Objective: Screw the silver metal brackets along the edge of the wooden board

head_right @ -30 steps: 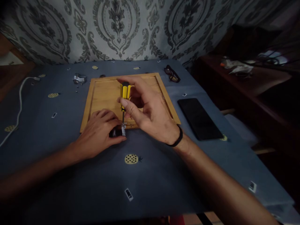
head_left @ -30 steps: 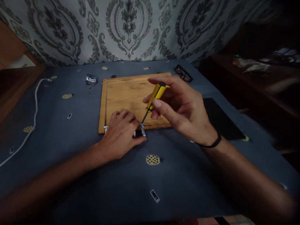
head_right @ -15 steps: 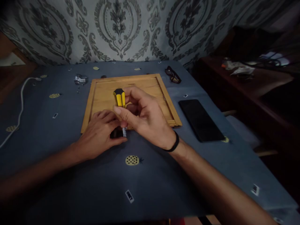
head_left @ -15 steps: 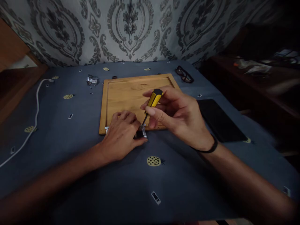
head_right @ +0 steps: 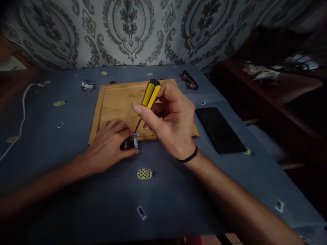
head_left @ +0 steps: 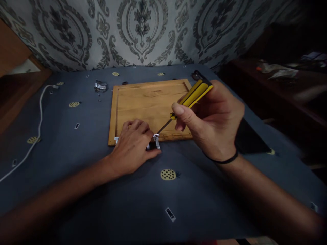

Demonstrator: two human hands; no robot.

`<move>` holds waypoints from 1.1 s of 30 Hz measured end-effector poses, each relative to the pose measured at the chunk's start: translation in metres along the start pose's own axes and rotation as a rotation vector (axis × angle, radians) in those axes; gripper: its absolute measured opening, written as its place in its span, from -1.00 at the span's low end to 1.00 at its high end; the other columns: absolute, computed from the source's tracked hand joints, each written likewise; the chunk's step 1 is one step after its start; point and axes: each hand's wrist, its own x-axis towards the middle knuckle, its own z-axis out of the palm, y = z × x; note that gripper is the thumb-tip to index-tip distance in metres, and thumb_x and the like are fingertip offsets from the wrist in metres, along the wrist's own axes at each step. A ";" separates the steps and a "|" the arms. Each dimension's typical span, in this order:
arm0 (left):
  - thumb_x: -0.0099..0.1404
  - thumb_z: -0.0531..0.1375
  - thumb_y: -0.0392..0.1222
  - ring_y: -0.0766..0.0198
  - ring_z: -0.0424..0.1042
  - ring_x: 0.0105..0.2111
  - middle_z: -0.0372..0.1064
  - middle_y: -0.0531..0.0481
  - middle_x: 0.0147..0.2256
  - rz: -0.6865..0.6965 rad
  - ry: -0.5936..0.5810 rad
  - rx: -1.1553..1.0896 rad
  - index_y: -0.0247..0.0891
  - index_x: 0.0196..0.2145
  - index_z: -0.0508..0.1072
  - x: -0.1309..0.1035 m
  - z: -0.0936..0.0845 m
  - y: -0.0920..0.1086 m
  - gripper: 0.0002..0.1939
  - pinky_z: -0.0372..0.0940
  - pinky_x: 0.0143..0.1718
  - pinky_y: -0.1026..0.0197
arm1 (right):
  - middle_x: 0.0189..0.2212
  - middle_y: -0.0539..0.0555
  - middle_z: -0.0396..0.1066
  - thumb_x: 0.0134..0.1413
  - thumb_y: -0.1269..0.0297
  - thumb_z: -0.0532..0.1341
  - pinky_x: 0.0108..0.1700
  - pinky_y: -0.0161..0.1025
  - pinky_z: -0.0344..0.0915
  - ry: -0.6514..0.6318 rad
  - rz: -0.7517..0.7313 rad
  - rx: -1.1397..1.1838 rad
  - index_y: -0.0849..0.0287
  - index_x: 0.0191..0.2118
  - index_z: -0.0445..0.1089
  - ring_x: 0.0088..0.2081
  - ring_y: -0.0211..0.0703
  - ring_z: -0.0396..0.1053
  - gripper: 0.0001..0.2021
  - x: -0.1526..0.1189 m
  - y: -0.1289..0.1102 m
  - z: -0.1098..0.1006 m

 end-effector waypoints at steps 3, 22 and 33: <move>0.24 0.35 0.10 -0.03 0.33 -0.04 0.44 -0.11 -0.15 -0.005 -0.002 -0.002 -0.29 -0.20 0.55 0.000 0.000 0.000 -0.62 0.20 -0.01 -0.09 | -0.54 -0.15 0.31 -0.11 0.12 0.50 -0.71 -0.35 0.26 -0.037 0.025 -0.037 0.08 -0.44 0.26 -0.66 -0.40 0.27 -0.62 -0.001 0.004 -0.001; 0.25 0.34 0.10 -0.03 0.34 -0.04 0.44 -0.10 -0.15 -0.003 0.002 -0.002 -0.26 -0.21 0.54 -0.001 0.000 0.000 -0.64 0.23 -0.01 -0.08 | -0.56 -0.15 0.25 -0.06 0.05 0.46 -0.68 -0.37 0.26 -0.101 0.016 -0.105 0.09 -0.46 0.24 -0.65 -0.40 0.26 -0.60 -0.006 0.016 0.000; 0.27 0.32 0.10 -0.06 0.33 0.00 0.44 -0.14 -0.08 0.000 -0.009 0.009 -0.28 -0.16 0.53 -0.001 0.001 0.000 -0.63 0.21 0.01 -0.10 | -0.41 -0.03 0.40 -0.09 0.02 0.47 -0.57 -0.25 0.40 -0.166 0.047 -0.109 0.08 -0.40 0.38 -0.54 -0.29 0.32 -0.67 -0.010 0.012 0.000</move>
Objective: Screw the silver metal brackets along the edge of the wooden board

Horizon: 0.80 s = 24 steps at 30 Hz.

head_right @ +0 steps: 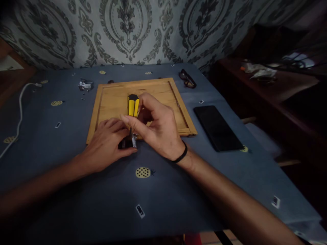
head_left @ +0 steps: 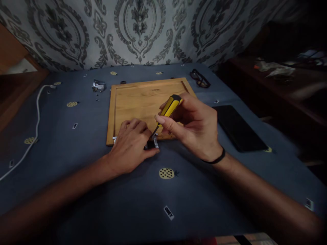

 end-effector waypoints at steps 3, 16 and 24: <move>0.27 0.32 0.10 -0.05 0.33 -0.02 0.44 -0.13 -0.13 -0.003 0.001 0.006 -0.29 -0.21 0.54 0.000 0.000 0.000 -0.63 0.21 0.00 -0.10 | -0.40 -0.04 0.41 -0.09 0.02 0.47 -0.60 -0.27 0.32 0.056 -0.005 -0.033 0.07 -0.39 0.40 -0.57 -0.33 0.27 -0.69 0.001 -0.004 -0.003; 0.27 0.33 0.10 -0.02 0.32 -0.03 0.44 -0.10 -0.15 -0.004 0.001 -0.017 -0.27 -0.19 0.54 0.000 -0.001 0.000 -0.64 0.20 0.00 -0.08 | -0.48 -0.09 0.33 -0.03 0.02 0.44 -0.65 -0.34 0.24 0.090 -0.048 -0.071 0.08 -0.41 0.33 -0.61 -0.39 0.21 -0.67 0.006 0.004 -0.005; 0.25 0.34 0.09 -0.03 0.33 -0.04 0.44 -0.10 -0.16 -0.003 0.010 -0.014 -0.27 -0.20 0.55 0.000 -0.001 0.000 -0.64 0.20 -0.01 -0.09 | -0.45 -0.09 0.37 -0.03 0.08 0.45 -0.65 -0.29 0.24 0.097 -0.028 -0.039 0.07 -0.40 0.36 -0.62 -0.36 0.23 -0.71 0.004 0.006 -0.003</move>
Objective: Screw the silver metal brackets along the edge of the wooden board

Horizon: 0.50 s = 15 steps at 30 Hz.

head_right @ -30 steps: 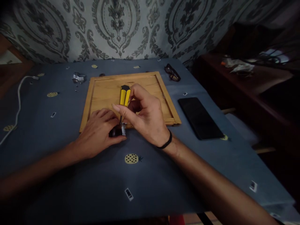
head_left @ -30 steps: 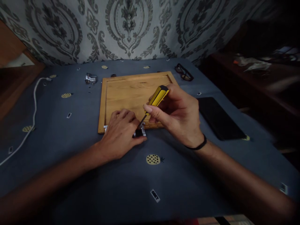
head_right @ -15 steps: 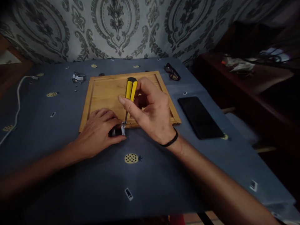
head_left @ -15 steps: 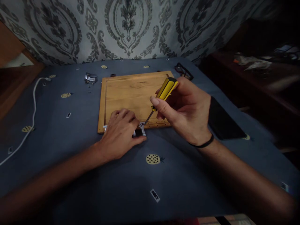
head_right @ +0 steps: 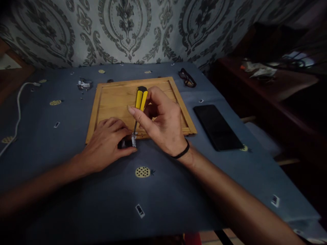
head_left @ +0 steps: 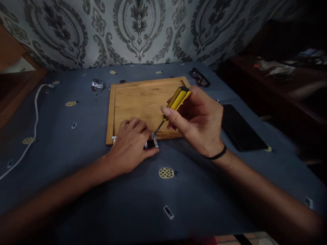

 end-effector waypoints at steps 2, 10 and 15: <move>0.25 0.34 0.09 -0.04 0.33 -0.04 0.44 -0.10 -0.17 -0.002 -0.001 -0.005 -0.28 -0.21 0.55 0.000 0.000 0.000 -0.64 0.20 -0.02 -0.09 | -0.43 -0.08 0.38 -0.04 0.09 0.45 -0.64 -0.28 0.23 -0.001 -0.004 -0.007 0.06 -0.39 0.37 -0.61 -0.36 0.23 -0.72 0.000 0.000 0.000; 0.28 0.32 0.08 -0.03 0.33 -0.04 0.44 -0.13 -0.15 0.001 -0.003 -0.012 -0.28 -0.21 0.55 0.000 -0.001 0.001 -0.66 0.21 -0.01 -0.11 | -0.45 -0.07 0.36 -0.02 0.00 0.43 -0.64 -0.30 0.23 -0.034 -0.009 -0.009 0.06 -0.38 0.36 -0.60 -0.36 0.21 -0.69 -0.002 0.001 0.000; 0.29 0.31 0.08 -0.06 0.32 -0.01 0.45 -0.15 -0.12 0.001 -0.003 -0.011 -0.28 -0.18 0.55 0.000 0.001 0.000 -0.65 0.20 0.01 -0.12 | -0.41 -0.04 0.39 -0.03 0.00 0.43 -0.56 -0.28 0.33 -0.125 0.010 0.010 0.07 -0.35 0.41 -0.54 -0.32 0.27 -0.70 -0.001 -0.003 -0.003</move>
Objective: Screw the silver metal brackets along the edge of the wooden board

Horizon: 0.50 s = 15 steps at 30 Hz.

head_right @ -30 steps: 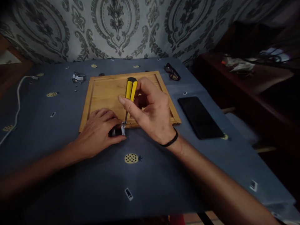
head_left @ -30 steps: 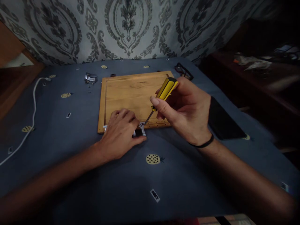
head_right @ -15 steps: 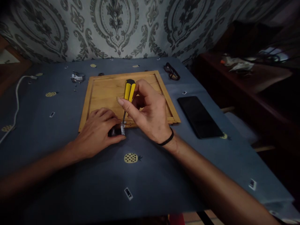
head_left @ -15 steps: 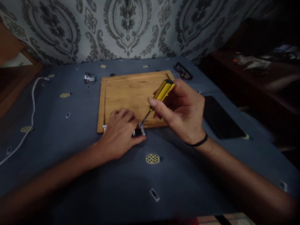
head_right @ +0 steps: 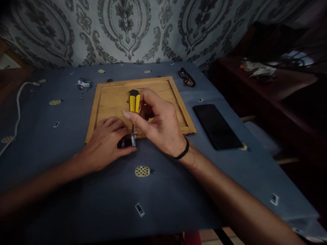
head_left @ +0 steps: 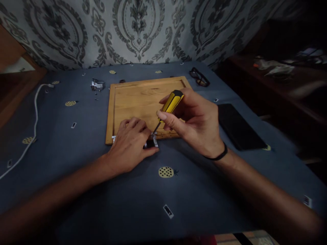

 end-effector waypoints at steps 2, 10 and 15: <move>0.28 0.32 0.07 -0.07 0.31 0.01 0.44 -0.15 -0.09 -0.001 -0.006 -0.001 -0.27 -0.14 0.56 0.000 0.000 0.000 -0.64 0.19 0.03 -0.11 | -0.38 -0.01 0.42 0.02 0.03 0.41 -0.47 -0.25 0.40 -0.082 -0.011 -0.003 0.09 -0.34 0.45 -0.47 -0.28 0.34 -0.73 0.001 -0.003 -0.003; 0.26 0.33 0.08 -0.06 0.32 0.00 0.45 -0.14 -0.07 0.000 -0.014 -0.006 -0.26 -0.11 0.57 0.000 0.000 0.000 -0.62 0.19 0.03 -0.12 | -0.41 -0.04 0.42 0.06 0.10 0.40 -0.42 -0.30 0.39 -0.194 -0.038 -0.014 0.12 -0.33 0.46 -0.45 -0.31 0.39 -0.78 0.005 -0.006 -0.010; 0.27 0.32 0.07 -0.06 0.31 0.01 0.44 -0.14 -0.06 0.000 -0.023 -0.007 -0.25 -0.07 0.55 0.001 -0.001 0.000 -0.61 0.19 0.05 -0.11 | -0.53 -0.13 0.35 -0.10 0.06 0.48 -0.64 -0.36 0.28 -0.133 0.054 0.088 0.09 -0.40 0.36 -0.62 -0.36 0.31 -0.67 0.004 -0.002 -0.004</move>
